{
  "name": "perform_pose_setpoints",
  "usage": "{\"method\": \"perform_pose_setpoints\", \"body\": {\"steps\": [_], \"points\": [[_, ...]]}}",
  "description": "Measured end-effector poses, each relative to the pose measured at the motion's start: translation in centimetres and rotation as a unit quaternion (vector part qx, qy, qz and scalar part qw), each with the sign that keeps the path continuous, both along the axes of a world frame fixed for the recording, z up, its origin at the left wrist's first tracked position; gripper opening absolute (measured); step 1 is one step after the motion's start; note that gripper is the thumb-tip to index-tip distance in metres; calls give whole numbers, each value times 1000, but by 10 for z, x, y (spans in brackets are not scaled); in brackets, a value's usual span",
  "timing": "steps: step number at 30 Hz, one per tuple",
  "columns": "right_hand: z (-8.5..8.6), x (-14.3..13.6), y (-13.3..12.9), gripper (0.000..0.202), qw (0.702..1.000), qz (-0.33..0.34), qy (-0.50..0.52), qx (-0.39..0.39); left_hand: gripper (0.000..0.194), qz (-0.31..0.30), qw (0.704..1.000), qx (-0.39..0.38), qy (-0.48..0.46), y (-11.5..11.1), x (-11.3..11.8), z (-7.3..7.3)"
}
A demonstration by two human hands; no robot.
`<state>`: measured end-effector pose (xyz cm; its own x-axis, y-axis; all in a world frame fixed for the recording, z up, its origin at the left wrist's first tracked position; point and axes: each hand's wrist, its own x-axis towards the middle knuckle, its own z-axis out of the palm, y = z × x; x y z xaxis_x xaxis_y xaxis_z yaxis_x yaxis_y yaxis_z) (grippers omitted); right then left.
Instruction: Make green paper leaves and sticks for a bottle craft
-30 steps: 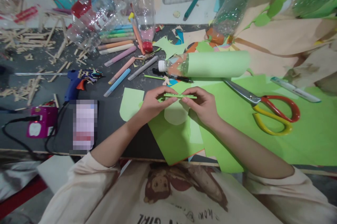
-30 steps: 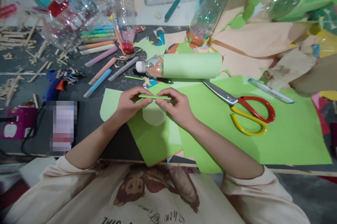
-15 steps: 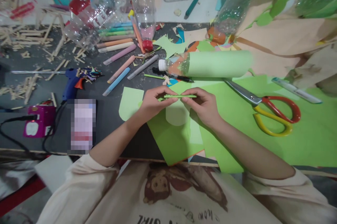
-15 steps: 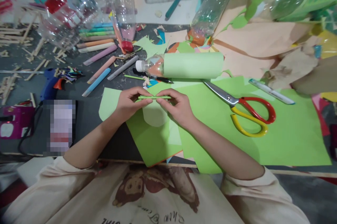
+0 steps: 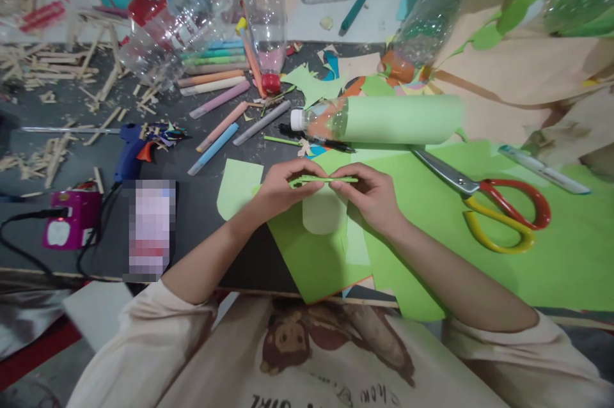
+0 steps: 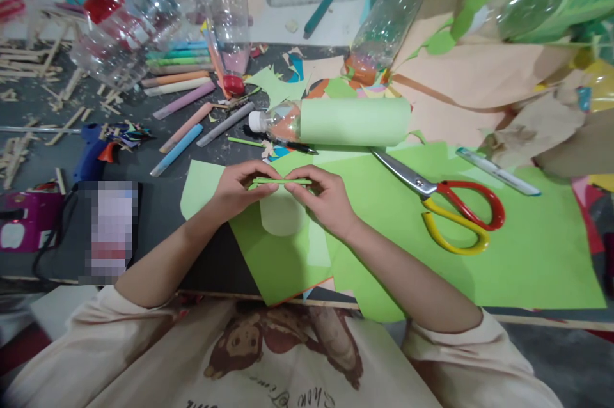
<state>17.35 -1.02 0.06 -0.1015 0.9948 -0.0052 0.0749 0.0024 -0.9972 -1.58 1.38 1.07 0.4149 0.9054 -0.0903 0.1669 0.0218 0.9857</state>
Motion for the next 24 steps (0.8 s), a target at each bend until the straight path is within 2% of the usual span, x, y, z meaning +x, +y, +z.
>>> {"method": "perform_pose_setpoints", "body": {"steps": [6,14,24], "points": [[2,1,0,18,1000,3,-8,-12,39,9,1000,-15,8,1,2,0],[0,4,2,20,999,-29,-2,-14,39,64,996,-53,-3,1,5,4],[0,5,1,23,999,-26,-8,-17,44,79,995,-46,-30,1,5,1]]}}
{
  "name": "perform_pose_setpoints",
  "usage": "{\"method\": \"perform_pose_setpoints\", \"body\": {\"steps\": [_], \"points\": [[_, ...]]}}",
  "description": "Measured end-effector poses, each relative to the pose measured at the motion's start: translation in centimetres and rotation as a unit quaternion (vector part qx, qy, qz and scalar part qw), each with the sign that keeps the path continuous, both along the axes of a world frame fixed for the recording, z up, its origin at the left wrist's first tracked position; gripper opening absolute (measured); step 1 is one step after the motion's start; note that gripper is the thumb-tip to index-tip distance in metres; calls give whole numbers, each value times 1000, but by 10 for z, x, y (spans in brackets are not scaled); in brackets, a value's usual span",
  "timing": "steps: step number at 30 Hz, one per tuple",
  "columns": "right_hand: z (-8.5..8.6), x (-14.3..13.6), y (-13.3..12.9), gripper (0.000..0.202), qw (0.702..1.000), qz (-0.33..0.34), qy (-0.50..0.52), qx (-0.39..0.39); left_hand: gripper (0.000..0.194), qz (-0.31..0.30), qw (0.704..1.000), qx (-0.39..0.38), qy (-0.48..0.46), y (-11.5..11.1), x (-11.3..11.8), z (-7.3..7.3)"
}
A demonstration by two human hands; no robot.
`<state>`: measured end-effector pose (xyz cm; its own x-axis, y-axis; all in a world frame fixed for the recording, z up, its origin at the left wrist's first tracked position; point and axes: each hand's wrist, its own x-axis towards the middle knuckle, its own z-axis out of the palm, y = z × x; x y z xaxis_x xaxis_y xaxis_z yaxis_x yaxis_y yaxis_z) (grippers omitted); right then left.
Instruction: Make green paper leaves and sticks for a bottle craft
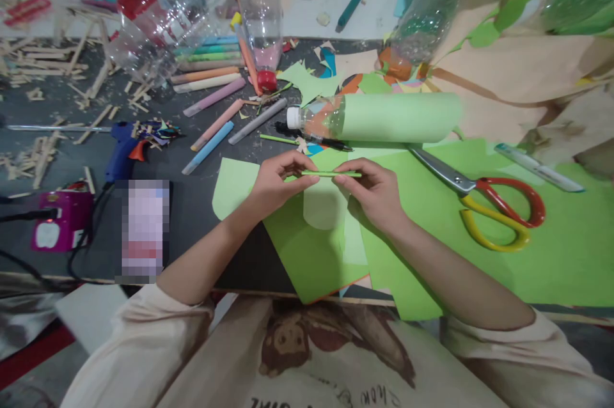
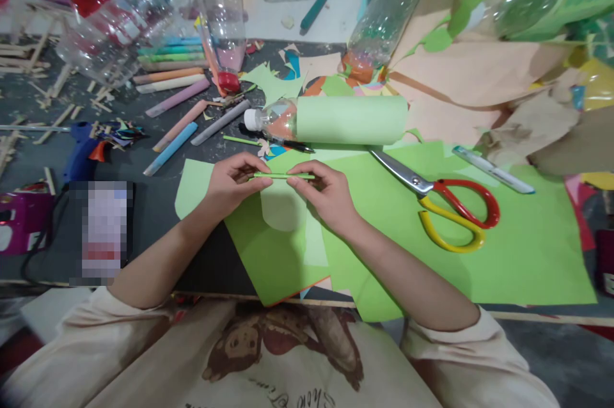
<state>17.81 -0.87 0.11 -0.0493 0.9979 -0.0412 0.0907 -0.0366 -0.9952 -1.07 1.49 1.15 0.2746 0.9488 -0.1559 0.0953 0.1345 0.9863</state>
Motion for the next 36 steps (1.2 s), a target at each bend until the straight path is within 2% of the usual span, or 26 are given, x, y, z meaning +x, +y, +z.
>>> {"method": "perform_pose_setpoints", "body": {"steps": [6,23,36], "points": [[1,0,0,17,1000,-3,10,-8,50,5,1000,-10,-17,0,1,0],[-2,0,2,24,1000,0,15,-2,47,-27,998,-17,-46,2,-1,-2],[-1,-1,3,23,999,-3,31,15,51,-22,997,-27,-64,2,-2,-2]]}}
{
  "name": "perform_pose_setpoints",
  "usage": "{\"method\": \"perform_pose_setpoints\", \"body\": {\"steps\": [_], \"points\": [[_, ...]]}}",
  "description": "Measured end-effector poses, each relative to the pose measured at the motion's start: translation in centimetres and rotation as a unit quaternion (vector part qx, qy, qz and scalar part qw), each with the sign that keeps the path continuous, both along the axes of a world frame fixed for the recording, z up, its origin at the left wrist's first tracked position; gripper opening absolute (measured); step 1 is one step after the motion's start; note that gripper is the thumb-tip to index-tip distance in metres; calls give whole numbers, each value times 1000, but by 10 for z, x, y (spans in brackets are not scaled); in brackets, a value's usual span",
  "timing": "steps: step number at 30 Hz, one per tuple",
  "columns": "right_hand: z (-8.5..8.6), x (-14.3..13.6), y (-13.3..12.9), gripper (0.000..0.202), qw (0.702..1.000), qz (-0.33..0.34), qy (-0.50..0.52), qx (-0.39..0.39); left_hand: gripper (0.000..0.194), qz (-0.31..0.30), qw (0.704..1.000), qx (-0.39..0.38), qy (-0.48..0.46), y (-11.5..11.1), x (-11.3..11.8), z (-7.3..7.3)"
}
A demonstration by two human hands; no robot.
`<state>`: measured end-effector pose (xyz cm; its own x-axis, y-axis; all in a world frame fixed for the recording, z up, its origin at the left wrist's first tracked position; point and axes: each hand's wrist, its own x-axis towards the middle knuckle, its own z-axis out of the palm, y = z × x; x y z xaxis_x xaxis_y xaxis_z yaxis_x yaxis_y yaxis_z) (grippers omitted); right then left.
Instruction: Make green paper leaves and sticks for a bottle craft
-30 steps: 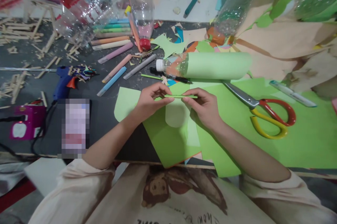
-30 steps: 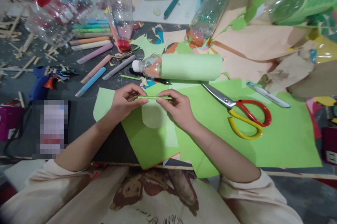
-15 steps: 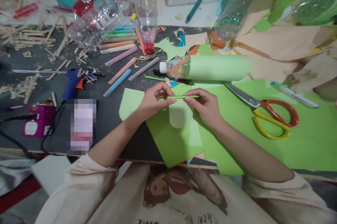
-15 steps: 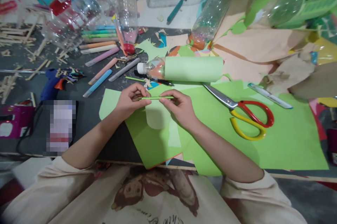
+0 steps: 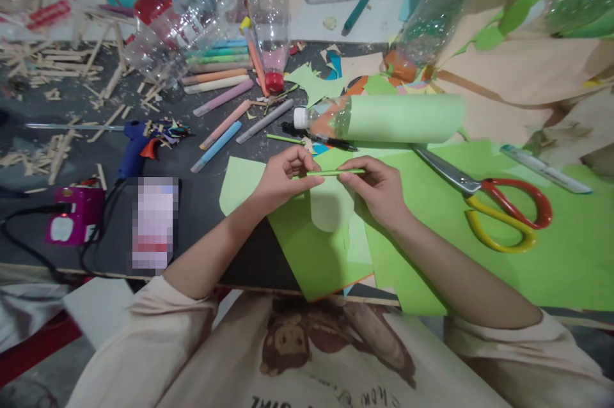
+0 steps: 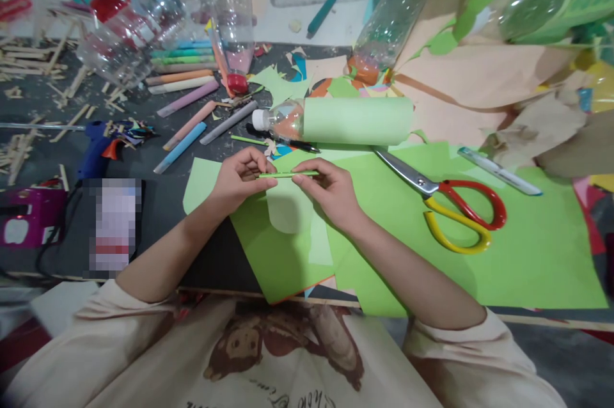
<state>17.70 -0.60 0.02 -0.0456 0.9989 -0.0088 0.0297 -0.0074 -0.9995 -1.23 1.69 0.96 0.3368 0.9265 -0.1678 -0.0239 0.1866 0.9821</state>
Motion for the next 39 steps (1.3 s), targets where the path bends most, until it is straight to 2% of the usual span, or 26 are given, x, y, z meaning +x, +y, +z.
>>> {"method": "perform_pose_setpoints", "body": {"steps": [8,17,25,33,39], "points": [[1,-1,1,21,1000,-8,3,-3,57,5,1000,10,-5,-1,-1,-5],[0,-3,0,31,1000,9,6,-19,32,-32,992,82,94,-4,-1,-4],[0,-2,0,33,1000,8,-11,-19,26,-26,985,104,132,-5,0,0],[1,-4,1,28,1000,23,4,-14,28,-33,990,78,117,-4,-1,5],[0,-2,1,25,999,43,20,-16,29,-12,990,70,125,-4,-1,6]]}}
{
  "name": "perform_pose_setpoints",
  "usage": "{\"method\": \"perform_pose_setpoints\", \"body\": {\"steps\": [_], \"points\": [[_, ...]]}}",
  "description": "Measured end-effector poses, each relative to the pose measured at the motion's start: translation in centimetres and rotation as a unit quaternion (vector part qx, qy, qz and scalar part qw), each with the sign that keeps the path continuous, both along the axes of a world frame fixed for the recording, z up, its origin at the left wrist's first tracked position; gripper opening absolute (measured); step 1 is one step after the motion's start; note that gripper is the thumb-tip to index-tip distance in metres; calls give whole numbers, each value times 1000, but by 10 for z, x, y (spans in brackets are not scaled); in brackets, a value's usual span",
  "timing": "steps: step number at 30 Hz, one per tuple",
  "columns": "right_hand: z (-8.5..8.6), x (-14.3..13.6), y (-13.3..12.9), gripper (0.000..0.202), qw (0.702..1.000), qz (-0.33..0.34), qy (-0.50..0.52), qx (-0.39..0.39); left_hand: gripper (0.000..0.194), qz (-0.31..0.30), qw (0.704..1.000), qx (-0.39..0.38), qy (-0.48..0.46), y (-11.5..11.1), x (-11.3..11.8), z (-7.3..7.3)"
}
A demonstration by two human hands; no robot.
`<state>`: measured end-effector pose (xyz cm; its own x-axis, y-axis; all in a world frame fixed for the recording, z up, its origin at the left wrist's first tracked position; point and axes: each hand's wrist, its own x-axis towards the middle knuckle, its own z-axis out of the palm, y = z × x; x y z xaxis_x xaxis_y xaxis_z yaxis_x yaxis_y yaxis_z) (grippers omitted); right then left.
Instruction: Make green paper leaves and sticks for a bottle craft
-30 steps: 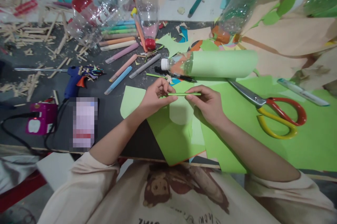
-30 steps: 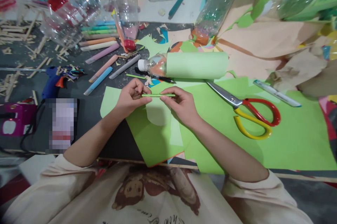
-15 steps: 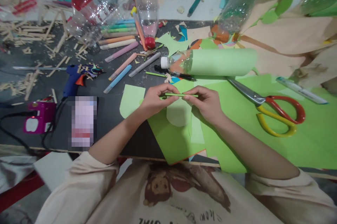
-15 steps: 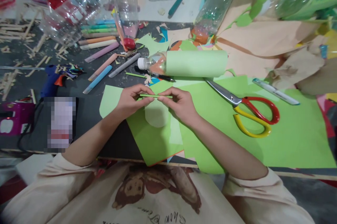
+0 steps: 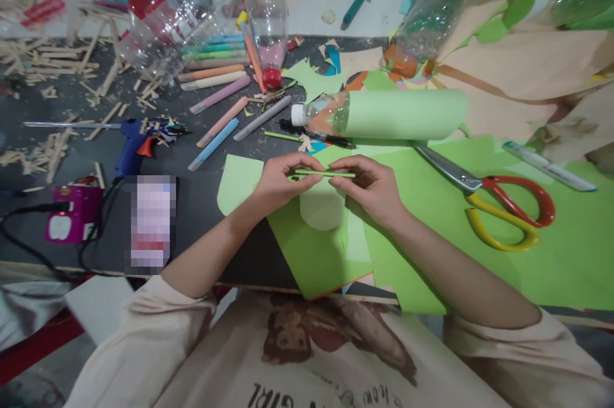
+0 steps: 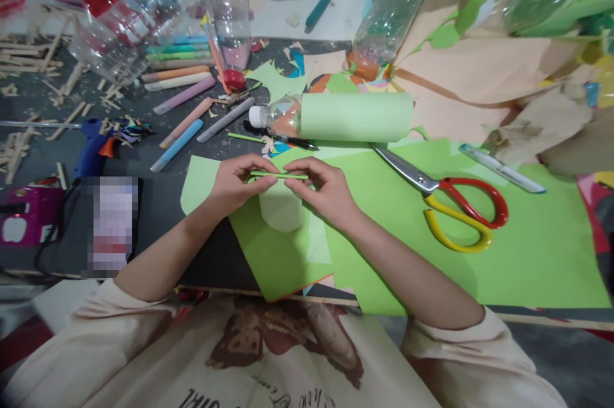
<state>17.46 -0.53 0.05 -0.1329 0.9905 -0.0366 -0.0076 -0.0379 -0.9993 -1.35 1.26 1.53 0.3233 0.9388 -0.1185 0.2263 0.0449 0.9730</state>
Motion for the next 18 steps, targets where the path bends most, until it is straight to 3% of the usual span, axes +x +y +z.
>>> {"method": "perform_pose_setpoints", "body": {"steps": [8,18], "points": [[0,1,-2,17,1000,-22,-14,-17,28,1,1000,-2,-8,1,-1,-6],[2,2,-1,32,998,-27,-25,-55,38,-15,1000,-14,20,2,-3,-2]]}}
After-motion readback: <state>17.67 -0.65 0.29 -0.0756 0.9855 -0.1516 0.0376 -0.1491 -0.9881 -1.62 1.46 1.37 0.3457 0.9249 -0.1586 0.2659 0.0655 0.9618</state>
